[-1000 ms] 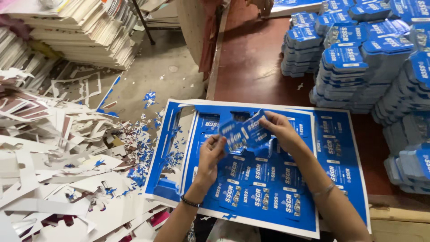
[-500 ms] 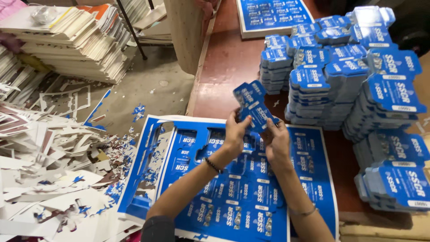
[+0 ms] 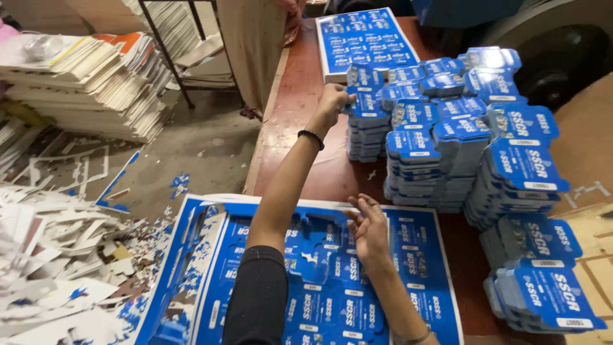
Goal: The person removes stacks of blue printed cards from a large die-cut sheet and places them into organized piles on a work table, then discards the empty card frame into a scrap pile.
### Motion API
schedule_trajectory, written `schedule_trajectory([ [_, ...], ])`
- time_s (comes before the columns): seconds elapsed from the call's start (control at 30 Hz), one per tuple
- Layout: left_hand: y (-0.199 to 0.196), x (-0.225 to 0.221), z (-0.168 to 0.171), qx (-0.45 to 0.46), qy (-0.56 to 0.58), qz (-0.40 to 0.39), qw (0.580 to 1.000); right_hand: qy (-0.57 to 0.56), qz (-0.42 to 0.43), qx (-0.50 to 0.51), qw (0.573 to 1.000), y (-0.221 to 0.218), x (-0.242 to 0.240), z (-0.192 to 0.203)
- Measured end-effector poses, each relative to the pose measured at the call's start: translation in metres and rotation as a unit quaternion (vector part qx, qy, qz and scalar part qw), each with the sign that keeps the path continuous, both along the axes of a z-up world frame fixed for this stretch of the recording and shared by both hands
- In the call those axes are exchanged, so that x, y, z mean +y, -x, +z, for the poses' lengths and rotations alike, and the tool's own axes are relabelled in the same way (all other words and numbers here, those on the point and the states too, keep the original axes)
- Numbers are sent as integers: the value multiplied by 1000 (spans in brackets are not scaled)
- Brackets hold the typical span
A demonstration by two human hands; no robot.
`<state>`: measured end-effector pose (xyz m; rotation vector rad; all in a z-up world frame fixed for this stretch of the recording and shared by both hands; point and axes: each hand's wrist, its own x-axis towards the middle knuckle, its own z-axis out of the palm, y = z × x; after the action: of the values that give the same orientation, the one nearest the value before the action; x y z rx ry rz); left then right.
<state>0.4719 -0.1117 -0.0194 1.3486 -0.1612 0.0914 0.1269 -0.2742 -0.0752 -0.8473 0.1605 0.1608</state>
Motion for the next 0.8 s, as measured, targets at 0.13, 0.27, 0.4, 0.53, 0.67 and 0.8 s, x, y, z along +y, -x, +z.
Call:
schedule_trajectory([
  [0.13, -25, -5, -12, 42, -33, 25, 998, 13, 13, -1, 1000, 1, 2, 4],
  [0.27, -22, -7, -10, 22, -117, 62, 991, 13, 24, -2, 1000, 5, 4, 9],
  [0.4, -10, -26, 4, -41, -399, 197, 895, 25, 23, -2, 999, 7, 3, 16],
  [0.53, -2, -48, 5, -27, -448, 196, 872, 35, 21, -4, 999, 10, 5, 18],
  [0.67, -4, -47, 4, 17, -361, 200, 911, 39, 26, -12, 999, 8, 3, 18],
  [0.8, 9, -23, 8, 5, -269, 147, 952, 29, 26, -13, 999, 7, 4, 12],
])
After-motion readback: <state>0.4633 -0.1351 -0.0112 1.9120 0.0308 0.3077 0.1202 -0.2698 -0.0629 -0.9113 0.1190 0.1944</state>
